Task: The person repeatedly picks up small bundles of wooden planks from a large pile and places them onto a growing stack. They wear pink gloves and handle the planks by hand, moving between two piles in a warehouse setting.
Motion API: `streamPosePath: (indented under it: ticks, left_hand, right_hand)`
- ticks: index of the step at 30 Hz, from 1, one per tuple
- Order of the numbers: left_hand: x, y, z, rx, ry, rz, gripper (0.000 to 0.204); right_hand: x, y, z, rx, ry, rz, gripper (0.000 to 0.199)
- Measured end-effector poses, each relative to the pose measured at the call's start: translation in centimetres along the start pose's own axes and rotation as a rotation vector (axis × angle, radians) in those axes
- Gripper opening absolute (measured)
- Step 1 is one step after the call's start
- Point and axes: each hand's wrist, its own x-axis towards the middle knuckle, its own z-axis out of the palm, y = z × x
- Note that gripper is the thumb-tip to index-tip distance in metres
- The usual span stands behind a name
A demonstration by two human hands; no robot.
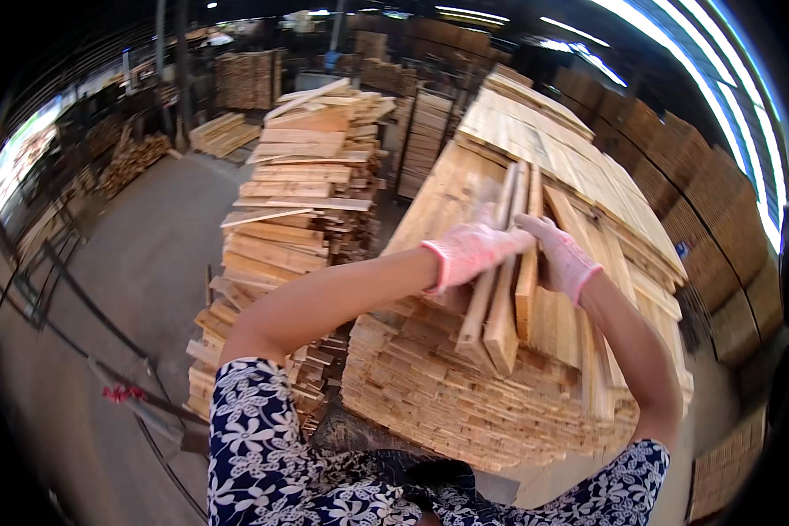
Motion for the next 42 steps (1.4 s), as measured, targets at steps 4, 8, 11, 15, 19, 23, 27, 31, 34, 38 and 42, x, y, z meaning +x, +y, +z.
streamPosePath:
  ticks: [4,8,11,15,19,23,27,31,34,38,42]
  left_hand:
    - [2.1,-2.2,-0.5,-0.111,-0.062,-0.090,0.104]
    - [2.7,-2.2,-0.1,-0.049,0.001,-0.017,0.094]
    - [3.8,-2.6,-0.6,-0.039,0.032,0.155,0.089]
    - [0.3,3.2,-3.6,-0.113,-0.014,0.077,0.087]
    - [0.7,5.6,-3.6,0.555,0.143,0.052,0.086]
    - [1.9,6.3,0.7,0.911,0.020,-0.199,0.087]
    - [1.8,8.4,3.8,1.029,-0.010,-0.187,0.072]
    - [4.8,7.2,6.8,1.071,-0.022,-0.146,0.088]
    - [6.8,5.3,7.6,0.993,0.098,-0.216,0.087]
    - [9.2,5.3,7.6,0.995,-0.001,-0.230,0.087]
    - [10.0,4.8,7.5,1.049,-0.025,-0.181,0.083]
  right_hand:
    - [-2.4,-0.5,0.0,-0.036,0.043,0.011,0.057]
    - [-5.2,-1.5,-2.4,-0.077,0.112,0.024,0.045]
    - [-8.1,-1.3,-8.4,0.019,0.106,-0.075,0.045]
    - [-13.0,-0.4,-14.6,-0.120,0.227,-0.095,0.051]
    - [-15.8,1.8,-21.1,-0.224,0.346,-0.063,0.071]
    - [-16.2,4.9,-28.3,-0.653,0.520,-0.042,0.081]
    - [-12.7,9.1,-33.4,-1.148,0.550,0.012,0.076]
    - [-6.6,17.7,-41.8,-1.232,0.580,-0.237,0.052]
    - [-4.0,16.9,-37.0,-1.063,0.630,-0.349,0.037]
    - [-4.5,14.7,-36.2,-1.201,0.556,-0.213,0.037]
    - [-3.4,7.6,-30.3,-1.332,0.627,-0.302,0.046]
